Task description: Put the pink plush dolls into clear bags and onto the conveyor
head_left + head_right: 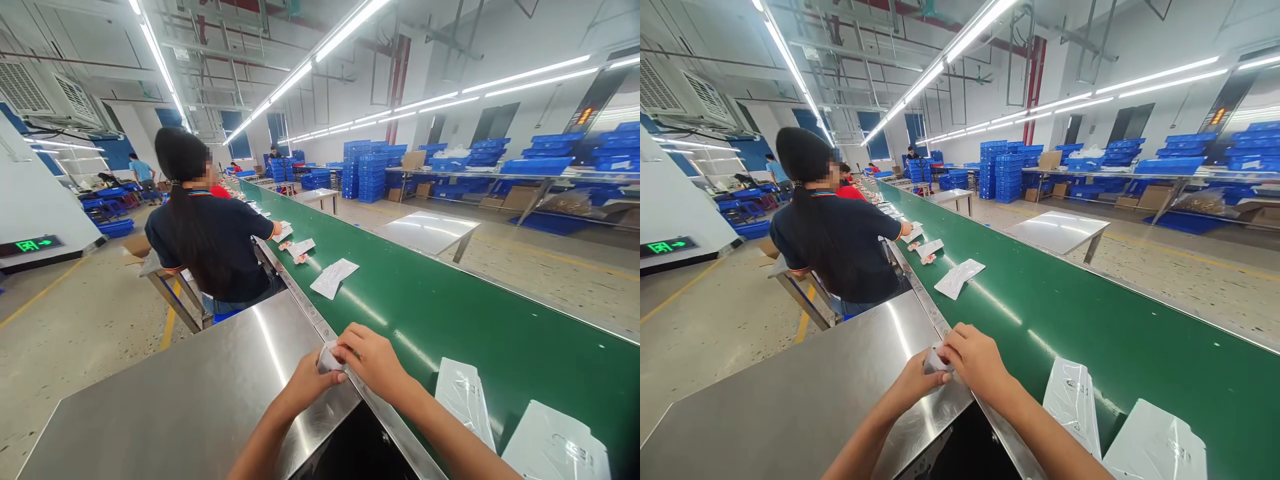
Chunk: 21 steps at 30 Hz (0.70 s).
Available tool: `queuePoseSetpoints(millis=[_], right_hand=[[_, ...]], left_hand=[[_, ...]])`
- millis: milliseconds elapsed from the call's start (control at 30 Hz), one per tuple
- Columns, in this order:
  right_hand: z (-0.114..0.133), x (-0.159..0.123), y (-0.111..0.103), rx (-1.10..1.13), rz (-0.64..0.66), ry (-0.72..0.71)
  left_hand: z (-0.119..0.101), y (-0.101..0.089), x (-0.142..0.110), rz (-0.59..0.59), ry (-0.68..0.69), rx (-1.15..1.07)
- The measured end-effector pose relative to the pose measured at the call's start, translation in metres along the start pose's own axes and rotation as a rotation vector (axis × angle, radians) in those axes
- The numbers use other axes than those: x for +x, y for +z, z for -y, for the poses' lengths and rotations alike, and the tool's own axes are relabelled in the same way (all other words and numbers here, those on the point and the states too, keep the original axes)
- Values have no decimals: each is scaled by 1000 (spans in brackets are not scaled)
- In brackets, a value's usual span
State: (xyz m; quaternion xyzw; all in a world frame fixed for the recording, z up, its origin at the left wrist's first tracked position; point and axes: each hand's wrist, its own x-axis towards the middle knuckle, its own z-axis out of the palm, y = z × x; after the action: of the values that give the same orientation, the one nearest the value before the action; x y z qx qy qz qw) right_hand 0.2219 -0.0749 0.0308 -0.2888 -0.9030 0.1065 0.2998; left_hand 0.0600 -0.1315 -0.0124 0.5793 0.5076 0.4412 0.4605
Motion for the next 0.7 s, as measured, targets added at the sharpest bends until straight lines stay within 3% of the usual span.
queuePoseSetpoints(millis=[100,233,333,400,433,500,600,700], right_hand=[[-3,-11,-2,-20,57,-93],[-10,-28,-12,-6,206,-11],[-26,-35,-31,158,267,88],[-45,-38,-46,282,243,150],[-56,-40,-52,303,203,200],[-80,-45,-58,246,104,328],[-114,-58,-55,115,-8,476],[-138,-74,-47,133,-32,559]], left_hand=[[-3,8,8,-21,19,58],[-5,24,16,17,4,328],[-14,32,26,244,68,301],[-19,27,41,425,131,98],[-19,20,53,457,154,5],[-13,2,86,359,157,-39],[4,-33,149,-44,37,424],[18,-62,202,-153,-52,594]])
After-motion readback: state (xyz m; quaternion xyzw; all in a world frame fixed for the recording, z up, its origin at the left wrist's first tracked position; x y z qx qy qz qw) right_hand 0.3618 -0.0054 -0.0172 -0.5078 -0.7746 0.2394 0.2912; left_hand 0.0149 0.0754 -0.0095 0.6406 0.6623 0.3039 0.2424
